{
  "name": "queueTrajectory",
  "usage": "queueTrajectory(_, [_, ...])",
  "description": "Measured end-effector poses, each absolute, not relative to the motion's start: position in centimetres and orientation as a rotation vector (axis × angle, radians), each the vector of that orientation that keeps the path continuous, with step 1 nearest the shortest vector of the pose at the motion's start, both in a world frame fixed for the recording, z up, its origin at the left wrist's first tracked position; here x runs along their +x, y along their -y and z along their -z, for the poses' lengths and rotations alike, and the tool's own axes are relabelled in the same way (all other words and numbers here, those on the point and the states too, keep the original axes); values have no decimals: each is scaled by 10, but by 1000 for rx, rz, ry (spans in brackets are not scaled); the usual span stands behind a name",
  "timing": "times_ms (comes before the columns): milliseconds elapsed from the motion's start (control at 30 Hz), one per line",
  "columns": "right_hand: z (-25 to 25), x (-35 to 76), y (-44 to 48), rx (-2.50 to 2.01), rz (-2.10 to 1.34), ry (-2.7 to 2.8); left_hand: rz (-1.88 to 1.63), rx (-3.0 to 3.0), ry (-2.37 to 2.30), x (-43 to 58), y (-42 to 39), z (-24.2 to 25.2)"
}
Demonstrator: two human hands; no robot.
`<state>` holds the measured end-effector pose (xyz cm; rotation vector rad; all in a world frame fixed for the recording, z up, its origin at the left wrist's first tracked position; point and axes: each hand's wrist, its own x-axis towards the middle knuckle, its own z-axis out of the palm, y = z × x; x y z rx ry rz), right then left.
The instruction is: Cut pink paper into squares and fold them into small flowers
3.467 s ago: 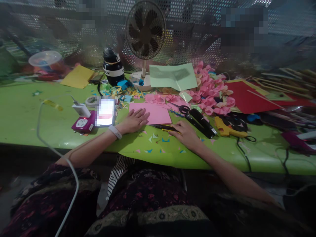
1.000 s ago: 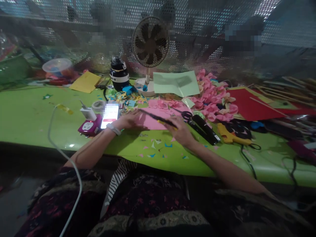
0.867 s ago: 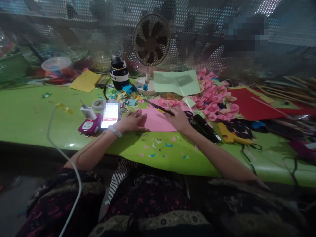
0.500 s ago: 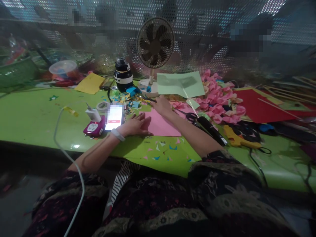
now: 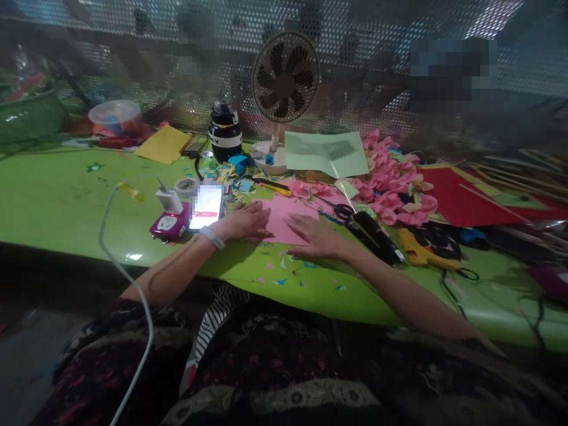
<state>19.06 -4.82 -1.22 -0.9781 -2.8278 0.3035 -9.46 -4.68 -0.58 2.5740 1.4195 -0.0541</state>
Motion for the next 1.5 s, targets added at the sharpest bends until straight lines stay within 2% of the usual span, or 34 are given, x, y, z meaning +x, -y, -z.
queueTrajectory(333, [36,212,66,-1012,-228,2565,-51,2512,-1292,-99,52,-3])
queueTrajectory(500, [29,210,69,-1124,-238,2458,-337,2442,-1066,-96,48,-1])
queueTrajectory(700, [21,211,68,-1128,-261,2246,-731,2363,-1173,-98,49,0])
queueTrajectory(900, [23,218,63,-1138,-268,2121,-1102,2018,-1089,-100,50,-8])
queueTrajectory(1100, [29,226,53,-1124,-143,2154,-1094,1901,-1044,-97,56,-12])
queueTrajectory(1367, [24,222,63,-991,-161,2326,-749,2131,-1021,-108,41,-2])
queueTrajectory(1500, [23,221,64,-1087,-83,2344,-806,2124,-1029,-109,40,-2])
